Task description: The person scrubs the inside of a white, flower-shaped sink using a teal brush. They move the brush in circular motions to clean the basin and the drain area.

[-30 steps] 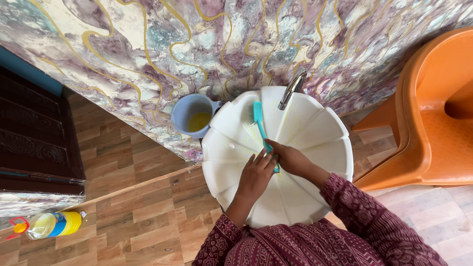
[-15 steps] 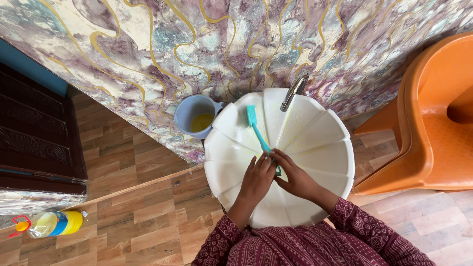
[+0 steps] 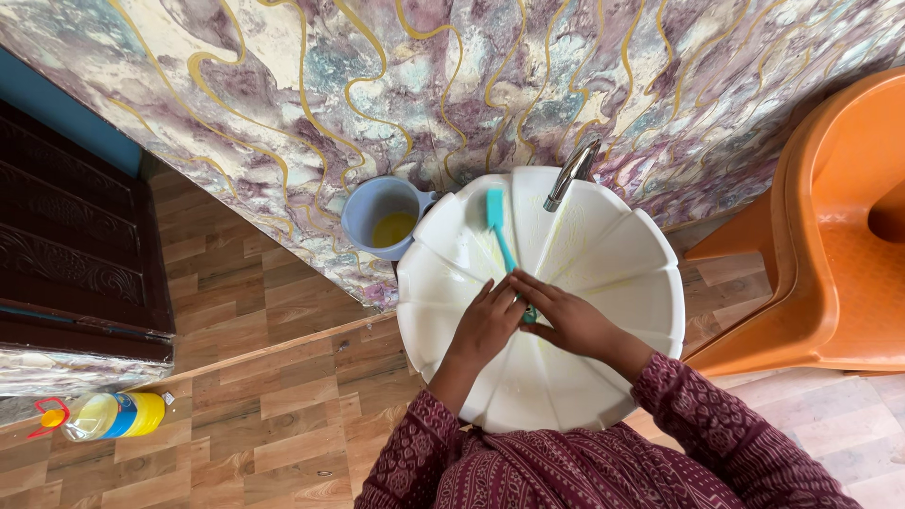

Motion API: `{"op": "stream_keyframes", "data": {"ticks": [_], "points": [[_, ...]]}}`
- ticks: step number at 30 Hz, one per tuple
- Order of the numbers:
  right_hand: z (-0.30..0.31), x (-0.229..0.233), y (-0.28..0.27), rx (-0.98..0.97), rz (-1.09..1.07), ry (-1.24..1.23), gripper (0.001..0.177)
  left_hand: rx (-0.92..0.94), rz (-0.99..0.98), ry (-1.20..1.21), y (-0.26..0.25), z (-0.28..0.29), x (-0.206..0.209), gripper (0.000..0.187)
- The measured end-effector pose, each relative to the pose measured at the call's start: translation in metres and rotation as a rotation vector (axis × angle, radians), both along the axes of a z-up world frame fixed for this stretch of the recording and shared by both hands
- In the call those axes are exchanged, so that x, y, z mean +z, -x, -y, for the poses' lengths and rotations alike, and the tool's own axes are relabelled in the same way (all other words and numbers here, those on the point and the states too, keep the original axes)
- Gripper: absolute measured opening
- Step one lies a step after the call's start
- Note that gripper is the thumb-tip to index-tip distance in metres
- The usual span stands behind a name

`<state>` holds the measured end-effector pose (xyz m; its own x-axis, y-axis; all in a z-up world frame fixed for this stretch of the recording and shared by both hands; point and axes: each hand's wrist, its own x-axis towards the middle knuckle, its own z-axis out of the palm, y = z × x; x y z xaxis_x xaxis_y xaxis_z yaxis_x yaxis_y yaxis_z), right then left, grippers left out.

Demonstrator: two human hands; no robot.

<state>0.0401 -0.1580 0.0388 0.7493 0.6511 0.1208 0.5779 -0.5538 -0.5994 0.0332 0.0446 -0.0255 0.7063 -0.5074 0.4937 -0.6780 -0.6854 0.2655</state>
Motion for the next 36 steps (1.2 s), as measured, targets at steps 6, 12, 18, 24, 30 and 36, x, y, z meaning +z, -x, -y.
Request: {"op": "stream_keyframes", "data": {"ticks": [6, 12, 18, 24, 30, 36], "points": [[0.002, 0.005, 0.007, -0.002, -0.037, 0.004, 0.074, 0.001, -0.043, 0.131, 0.004, 0.005, 0.006, 0.03], [-0.004, 0.001, -0.001, -0.155, 0.019, -0.113, 0.072, 0.011, -0.006, 0.132, -0.018, 0.011, 0.024, 0.039], [0.008, -0.013, 0.042, -0.093, -0.036, -0.111, 0.072, -0.031, -0.128, 0.159, 0.022, 0.015, -0.008, 0.043], [0.011, -0.017, 0.02, -0.057, -0.037, -0.085, 0.046, 0.174, -0.316, 0.532, 0.028, 0.021, -0.001, 0.062], [0.005, -0.002, -0.053, 0.025, 0.257, -0.181, 0.027, -0.311, 0.431, 0.112, 0.063, 0.061, 0.059, 0.036], [-0.025, 0.014, -0.084, 0.01, 0.313, -0.126, 0.023, -0.486, 0.371, 0.171, 0.066, 0.126, 0.089, 0.022]]}}
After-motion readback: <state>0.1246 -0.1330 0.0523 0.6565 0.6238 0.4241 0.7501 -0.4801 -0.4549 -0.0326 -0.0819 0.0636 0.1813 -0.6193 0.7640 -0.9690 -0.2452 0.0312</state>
